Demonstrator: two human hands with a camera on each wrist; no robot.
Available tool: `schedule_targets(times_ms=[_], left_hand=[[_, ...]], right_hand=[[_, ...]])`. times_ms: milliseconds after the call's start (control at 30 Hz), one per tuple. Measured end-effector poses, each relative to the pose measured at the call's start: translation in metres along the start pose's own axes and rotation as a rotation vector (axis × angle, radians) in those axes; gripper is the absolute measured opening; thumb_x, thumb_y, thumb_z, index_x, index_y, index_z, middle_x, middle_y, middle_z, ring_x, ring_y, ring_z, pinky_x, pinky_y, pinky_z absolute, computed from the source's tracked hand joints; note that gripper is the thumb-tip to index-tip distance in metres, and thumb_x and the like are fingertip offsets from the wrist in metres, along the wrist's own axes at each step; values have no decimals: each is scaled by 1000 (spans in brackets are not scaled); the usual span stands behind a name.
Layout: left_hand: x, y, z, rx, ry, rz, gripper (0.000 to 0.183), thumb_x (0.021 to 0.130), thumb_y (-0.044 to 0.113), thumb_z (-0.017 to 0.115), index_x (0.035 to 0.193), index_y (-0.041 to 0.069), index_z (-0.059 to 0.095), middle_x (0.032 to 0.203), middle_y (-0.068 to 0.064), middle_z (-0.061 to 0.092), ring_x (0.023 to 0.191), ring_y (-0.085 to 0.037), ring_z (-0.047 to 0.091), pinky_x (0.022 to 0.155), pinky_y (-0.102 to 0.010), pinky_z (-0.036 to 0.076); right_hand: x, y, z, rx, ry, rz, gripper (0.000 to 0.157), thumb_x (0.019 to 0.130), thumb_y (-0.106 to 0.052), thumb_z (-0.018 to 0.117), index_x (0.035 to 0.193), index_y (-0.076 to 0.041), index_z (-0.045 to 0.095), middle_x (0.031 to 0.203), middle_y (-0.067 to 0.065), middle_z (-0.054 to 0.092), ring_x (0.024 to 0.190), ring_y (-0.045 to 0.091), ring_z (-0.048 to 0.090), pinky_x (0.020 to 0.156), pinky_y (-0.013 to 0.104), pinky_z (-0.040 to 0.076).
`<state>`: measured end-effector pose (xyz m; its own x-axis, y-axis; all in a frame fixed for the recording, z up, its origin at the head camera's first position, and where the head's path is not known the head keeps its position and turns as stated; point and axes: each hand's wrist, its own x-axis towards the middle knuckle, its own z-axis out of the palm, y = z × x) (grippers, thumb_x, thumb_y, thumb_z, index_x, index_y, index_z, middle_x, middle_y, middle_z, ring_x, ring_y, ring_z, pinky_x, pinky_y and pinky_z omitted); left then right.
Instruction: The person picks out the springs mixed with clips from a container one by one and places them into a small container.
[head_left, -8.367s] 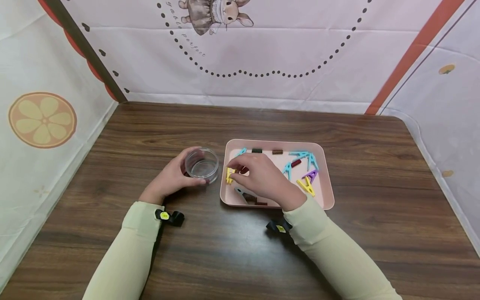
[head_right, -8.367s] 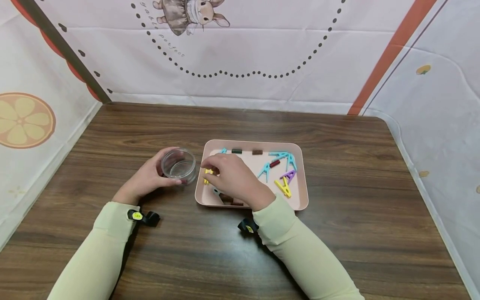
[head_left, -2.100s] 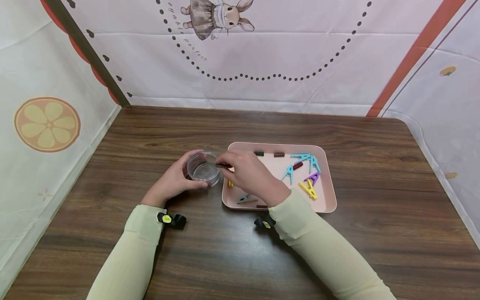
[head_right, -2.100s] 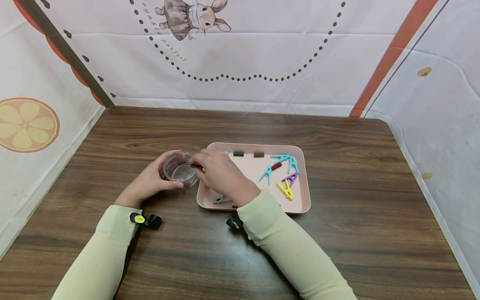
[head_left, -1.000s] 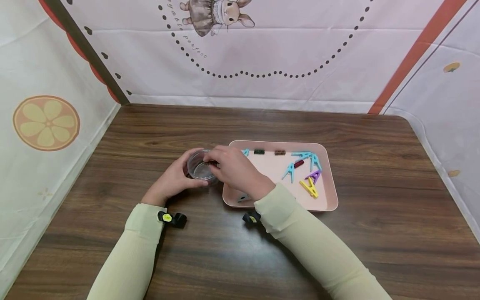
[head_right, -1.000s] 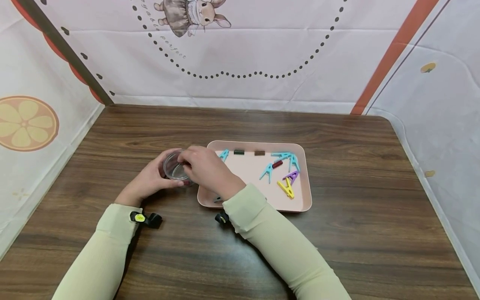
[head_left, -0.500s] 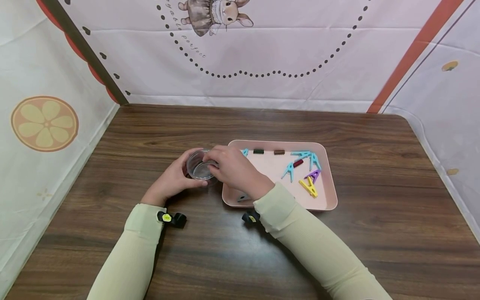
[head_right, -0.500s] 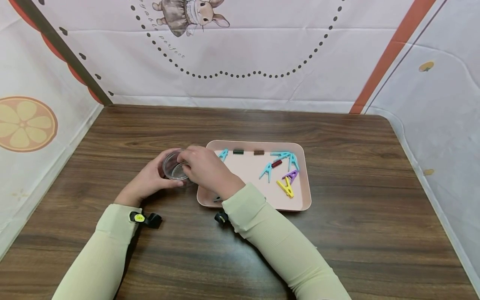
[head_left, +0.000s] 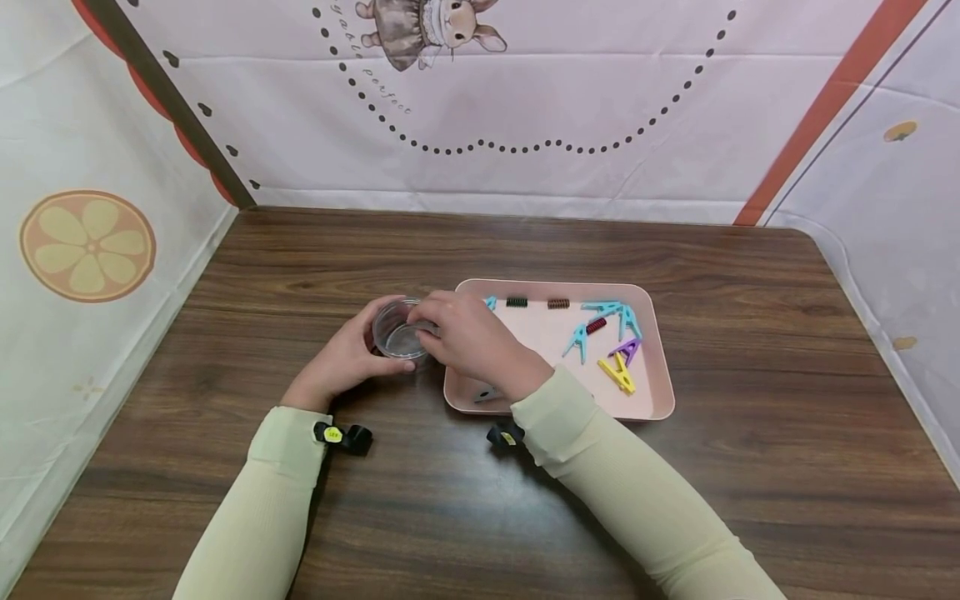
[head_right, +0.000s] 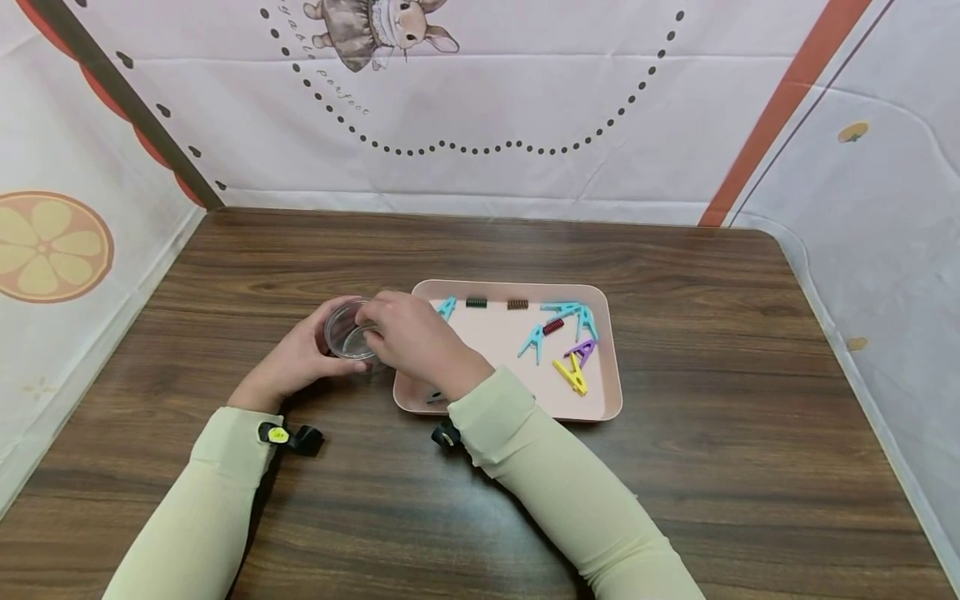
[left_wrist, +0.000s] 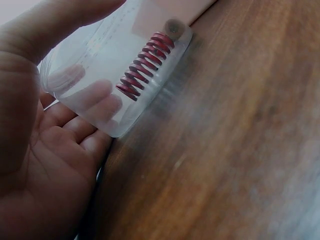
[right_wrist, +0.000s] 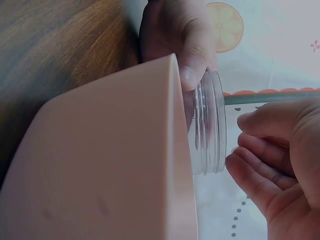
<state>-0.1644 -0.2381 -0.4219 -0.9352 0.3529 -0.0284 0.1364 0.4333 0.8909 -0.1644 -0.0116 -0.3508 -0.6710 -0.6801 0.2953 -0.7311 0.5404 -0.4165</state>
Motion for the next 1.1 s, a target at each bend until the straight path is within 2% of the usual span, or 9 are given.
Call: schedule_targets(times_ms=[200, 433, 767, 1100], left_hand=[[0, 1, 0, -32, -6, 33, 90, 73, 18, 86, 147, 25, 34, 143, -3, 47, 128, -24, 49, 103, -36, 42], [-1, 2, 0, -29, -6, 38, 90, 73, 18, 86, 146, 27, 35, 144, -2, 48, 130, -23, 48, 104, -32, 42], [0, 2, 0, -45, -7, 50, 89, 72, 15, 86, 145, 25, 36, 144, -6, 48, 129, -25, 48, 101, -25, 42], [1, 3, 0, -50, -5, 51, 90, 72, 15, 87, 146, 24, 36, 144, -6, 49, 130, -26, 48, 104, -29, 41]], right_hand=[[-5, 2, -2, 0, 5, 0, 18, 93, -15, 61, 107, -8, 71, 103, 2, 70, 87, 17, 66, 78, 26, 52], [-11, 2, -6, 4, 33, -6, 18, 92, -15, 62, 105, -8, 72, 100, 2, 71, 86, 17, 66, 76, 27, 52], [-21, 2, -13, 31, -10, 36, 18, 92, -18, 64, 106, -12, 72, 102, 1, 71, 90, 14, 63, 80, 29, 51], [-32, 8, -17, 40, -18, 34, 20, 90, -20, 67, 107, -10, 72, 101, 2, 71, 86, 15, 62, 78, 28, 51]])
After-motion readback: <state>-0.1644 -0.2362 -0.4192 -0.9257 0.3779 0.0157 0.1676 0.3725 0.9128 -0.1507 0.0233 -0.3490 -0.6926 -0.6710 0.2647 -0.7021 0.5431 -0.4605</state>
